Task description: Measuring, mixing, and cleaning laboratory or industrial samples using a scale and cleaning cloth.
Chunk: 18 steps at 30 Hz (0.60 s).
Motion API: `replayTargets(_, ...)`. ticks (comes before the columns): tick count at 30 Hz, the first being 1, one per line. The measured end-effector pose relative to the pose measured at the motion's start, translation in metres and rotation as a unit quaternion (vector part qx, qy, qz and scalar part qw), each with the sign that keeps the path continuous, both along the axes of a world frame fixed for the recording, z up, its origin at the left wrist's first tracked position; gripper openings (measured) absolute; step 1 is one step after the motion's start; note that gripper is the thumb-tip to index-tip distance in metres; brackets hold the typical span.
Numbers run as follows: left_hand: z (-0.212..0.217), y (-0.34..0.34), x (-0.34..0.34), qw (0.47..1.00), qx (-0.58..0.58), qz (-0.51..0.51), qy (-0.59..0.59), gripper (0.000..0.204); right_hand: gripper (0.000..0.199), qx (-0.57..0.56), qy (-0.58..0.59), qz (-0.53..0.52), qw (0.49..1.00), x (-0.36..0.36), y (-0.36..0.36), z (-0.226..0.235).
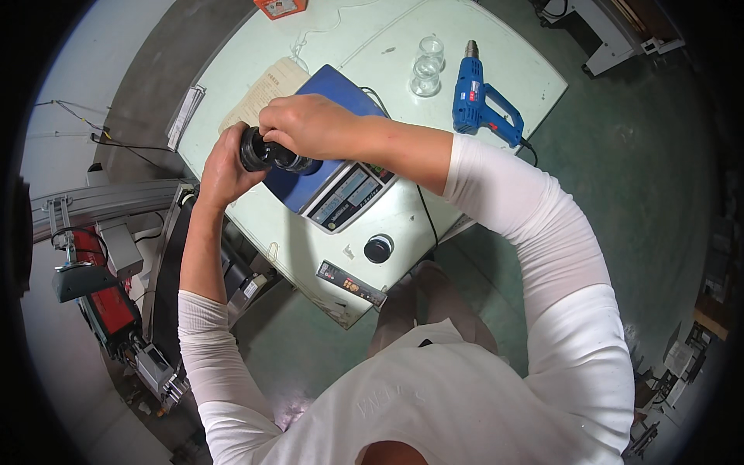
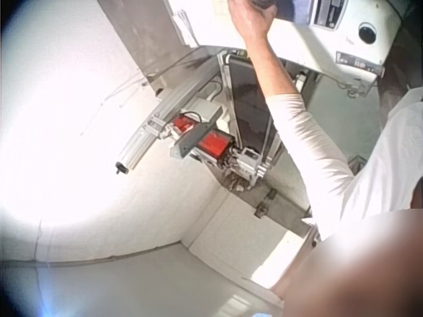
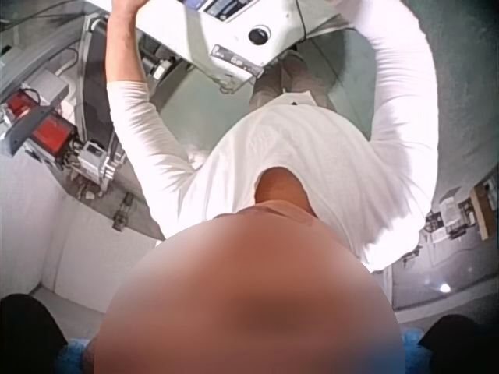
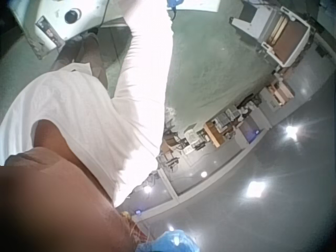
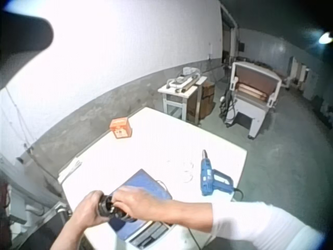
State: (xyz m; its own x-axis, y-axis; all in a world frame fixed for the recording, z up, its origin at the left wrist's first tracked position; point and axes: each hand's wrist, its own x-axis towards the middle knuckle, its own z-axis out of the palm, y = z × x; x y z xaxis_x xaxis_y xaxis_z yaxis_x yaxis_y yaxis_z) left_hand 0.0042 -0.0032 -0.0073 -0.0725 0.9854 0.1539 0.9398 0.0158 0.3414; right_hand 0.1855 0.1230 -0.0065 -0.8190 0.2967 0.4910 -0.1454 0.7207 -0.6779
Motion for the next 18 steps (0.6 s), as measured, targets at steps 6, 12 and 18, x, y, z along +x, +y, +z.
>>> replayTargets(6, -0.002, 0.000, -0.001, 1.000, 0.000, -0.004, 0.009, 0.067, 0.009, -0.021, -0.044, 0.000, 0.999, 0.001, 0.001, -0.010)
replayTargets(12, -0.002, 0.000, -0.002, 1.000, 0.006, -0.011, 0.011, 0.068, 0.009, -0.035, -0.062, 0.001, 0.997, 0.006, 0.002, -0.005)
replayTargets(18, -0.002, 0.002, -0.002, 1.000, 0.006, -0.006, 0.016, 0.068, 0.009, -0.031, -0.062, 0.002, 0.998, 0.011, 0.005, -0.003)
